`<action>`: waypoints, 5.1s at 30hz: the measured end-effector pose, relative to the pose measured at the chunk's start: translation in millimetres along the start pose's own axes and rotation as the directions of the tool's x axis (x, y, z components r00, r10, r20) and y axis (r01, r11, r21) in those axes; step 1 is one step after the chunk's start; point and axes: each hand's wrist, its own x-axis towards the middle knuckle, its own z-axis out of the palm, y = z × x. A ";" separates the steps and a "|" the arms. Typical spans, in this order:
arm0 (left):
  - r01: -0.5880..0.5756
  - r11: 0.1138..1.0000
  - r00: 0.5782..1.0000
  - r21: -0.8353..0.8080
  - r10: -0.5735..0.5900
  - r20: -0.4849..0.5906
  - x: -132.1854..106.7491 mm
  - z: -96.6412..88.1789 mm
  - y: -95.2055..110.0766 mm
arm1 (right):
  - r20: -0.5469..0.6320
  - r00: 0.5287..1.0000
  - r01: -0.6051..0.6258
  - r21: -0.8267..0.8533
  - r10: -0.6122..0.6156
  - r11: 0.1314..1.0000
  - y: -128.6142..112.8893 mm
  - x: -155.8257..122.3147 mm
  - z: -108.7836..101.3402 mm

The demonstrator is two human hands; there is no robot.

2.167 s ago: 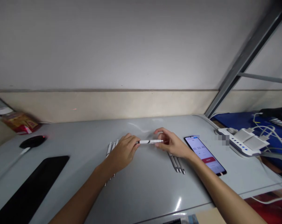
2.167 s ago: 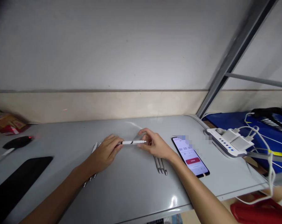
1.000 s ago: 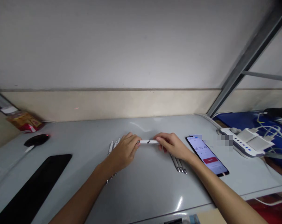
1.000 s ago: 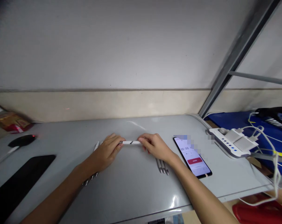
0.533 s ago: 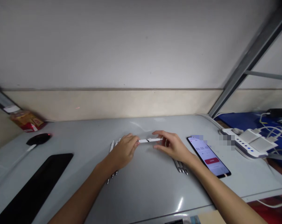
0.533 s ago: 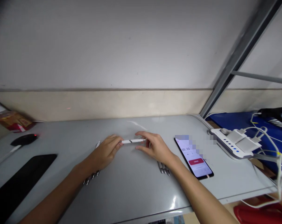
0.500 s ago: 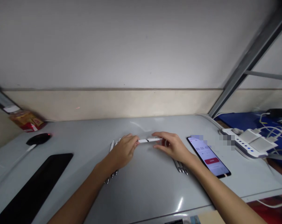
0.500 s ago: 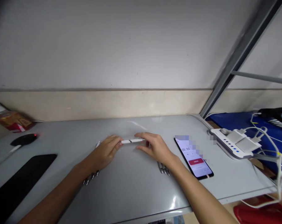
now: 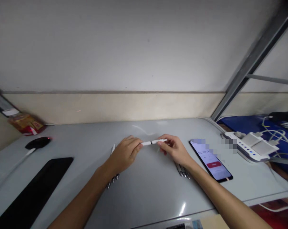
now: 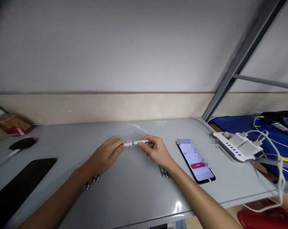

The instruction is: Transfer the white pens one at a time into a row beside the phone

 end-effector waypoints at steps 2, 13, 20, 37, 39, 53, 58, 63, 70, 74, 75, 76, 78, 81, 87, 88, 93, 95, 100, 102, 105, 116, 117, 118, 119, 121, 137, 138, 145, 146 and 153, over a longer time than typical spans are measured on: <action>0.018 0.999 0.999 -0.040 -0.020 -0.042 0.3 -4.2 -1.3 | -0.060 0.997 -0.025 0.315 0.046 0.949 -1.6 4.0 0.4; 0.357 0.877 0.929 0.322 -0.299 -0.216 -7.8 -15.6 -58.1 | 0.045 0.980 -0.149 0.816 0.196 0.558 16.1 10.1 -21.3; 0.340 0.842 0.933 0.419 -0.356 -0.041 -10.9 -9.0 -54.2 | 0.012 0.981 -0.122 0.816 0.194 0.565 14.2 11.6 -24.0; 0.347 0.834 0.933 0.430 -0.355 -0.064 -9.4 7.0 -42.2 | 0.026 0.985 -0.105 0.874 0.170 0.474 12.2 13.4 -27.2; 0.344 0.838 0.935 0.423 -0.349 -0.070 -9.3 7.3 -41.1 | 0.000 0.984 -0.097 0.842 0.180 0.531 9.7 13.7 -29.4; 0.305 0.849 0.951 0.431 -0.298 -0.086 -10.5 6.9 -41.5 | -0.448 0.874 -0.326 -0.258 0.187 0.909 26.9 17.3 -60.9; 0.276 0.868 0.958 0.413 -0.281 -0.050 -10.0 5.1 -37.7 | -0.443 0.871 -0.461 -0.581 0.214 0.671 26.7 15.2 -67.8; 0.250 0.880 0.962 0.403 -0.272 -0.003 -8.5 4.3 -32.4 | -0.389 0.862 -0.507 -0.685 0.325 0.523 26.5 14.6 -67.5; 0.246 0.859 0.962 0.449 -0.273 -0.005 -9.5 5.6 -33.2 | -0.387 0.844 -0.523 -0.748 0.370 0.409 30.5 14.0 -68.3; 0.242 0.856 0.963 0.457 -0.268 -0.009 -9.1 5.7 -31.8 | -0.366 0.855 -0.499 -0.770 0.366 0.397 31.8 13.9 -69.3; 0.241 0.859 0.964 0.453 -0.267 -0.006 -8.8 5.6 -31.0 | -0.356 0.860 -0.492 -0.772 0.367 0.403 32.3 13.8 -69.5; 0.239 0.862 0.964 0.448 -0.267 -0.002 -8.5 5.5 -30.1 | -0.347 0.864 -0.484 -0.772 0.365 0.412 32.7 13.6 -69.7; 0.236 0.868 0.964 0.438 -0.265 0.006 -8.0 5.4 -28.4 | -0.334 0.873 -0.471 -0.769 0.357 0.433 33.6 12.9 -69.9; 0.227 0.877 0.966 0.423 -0.258 0.016 -7.8 5.8 -26.7 | -0.334 0.883 -0.458 -0.769 0.330 0.447 34.6 11.4 -69.8; 0.226 0.901 0.963 0.370 -0.265 0.056 -8.5 5.7 -23.5 | -0.362 0.883 -0.465 -0.760 0.298 0.453 33.1 9.3 -69.2; 0.230 0.904 0.960 0.362 -0.272 0.070 -8.4 5.7 -22.5 | -0.373 0.881 -0.470 -0.759 0.290 0.450 31.9 9.3 -68.2; 0.250 0.938 0.960 0.239 -0.272 0.062 -5.4 8.3 -11.5 | -0.337 0.938 -0.319 -0.748 0.080 0.582 18.8 8.6 -51.5; 0.249 0.964 0.967 0.092 -0.253 0.040 -3.0 9.9 -2.7 | -0.203 0.976 -0.086 -0.706 -0.084 0.703 10.3 6.3 -39.3; 0.209 0.920 0.978 -0.332 -0.190 0.090 1.5 13.8 22.4 | 0.120 0.924 0.367 -0.547 -0.363 0.752 -5.8 -2.2 -9.2; 0.214 0.887 0.976 -0.409 -0.175 0.130 1.5 15.8 26.7 | 0.192 0.923 0.385 -0.519 -0.335 0.763 -6.4 -3.6 -2.6; 0.240 0.899 0.970 -0.366 -0.209 0.122 -0.2 17.9 22.6 | 0.166 0.966 0.257 -0.519 -0.199 0.815 -3.3 -2.9 -0.3; -0.023 0.976 0.999 0.215 0.032 -0.038 2.0 11.1 4.3 | 0.212 0.904 -0.406 0.149 0.371 0.902 -1.7 1.2 -10.9; -0.029 0.966 0.999 0.256 0.039 -0.035 2.2 10.9 5.3 | 0.248 0.883 -0.447 0.181 0.399 0.876 -0.4 1.4 -10.6; -0.027 0.958 0.999 0.286 0.038 -0.035 2.2 10.8 6.2 | 0.272 0.870 -0.470 0.205 0.411 0.859 0.9 1.5 -10.1; -0.023 0.953 0.999 0.301 0.035 -0.034 1.9 10.8 6.8 | 0.282 0.869 -0.472 0.222 0.407 0.853 1.9 1.6 -9.3; -0.009 0.959 0.999 0.282 0.020 -0.039 1.1 11.0 7.0 | 0.265 0.897 -0.413 0.220 0.353 0.884 2.5 1.1 -7.5; 0.148 0.988 0.988 0.038 -0.147 -0.038 0.1 22.4 4.3 | -0.014 0.999 0.036 -0.233 -0.040 0.972 8.0 2.6 -6.4; 0.146 0.988 0.989 0.045 -0.145 -0.040 -0.2 22.0 3.6 | -0.034 0.997 0.064 -0.223 -0.074 0.973 7.9 2.5 -6.7; 0.147 0.988 0.988 0.055 -0.143 -0.064 0.2 16.0 3.1 | 0.017 0.999 -0.042 -0.115 0.044 0.992 5.1 0.9 -8.7; 0.143 0.988 0.988 0.052 -0.140 -0.060 0.2 15.6 3.6 | 0.000 1.000 -0.018 -0.118 0.018 0.993 4.9 0.8 -9.0; 0.109 0.993 0.993 0.045 -0.107 -0.042 -0.6 18.4 2.6 | 0.017 0.999 -0.035 -0.136 0.038 0.990 5.1 2.4 -10.1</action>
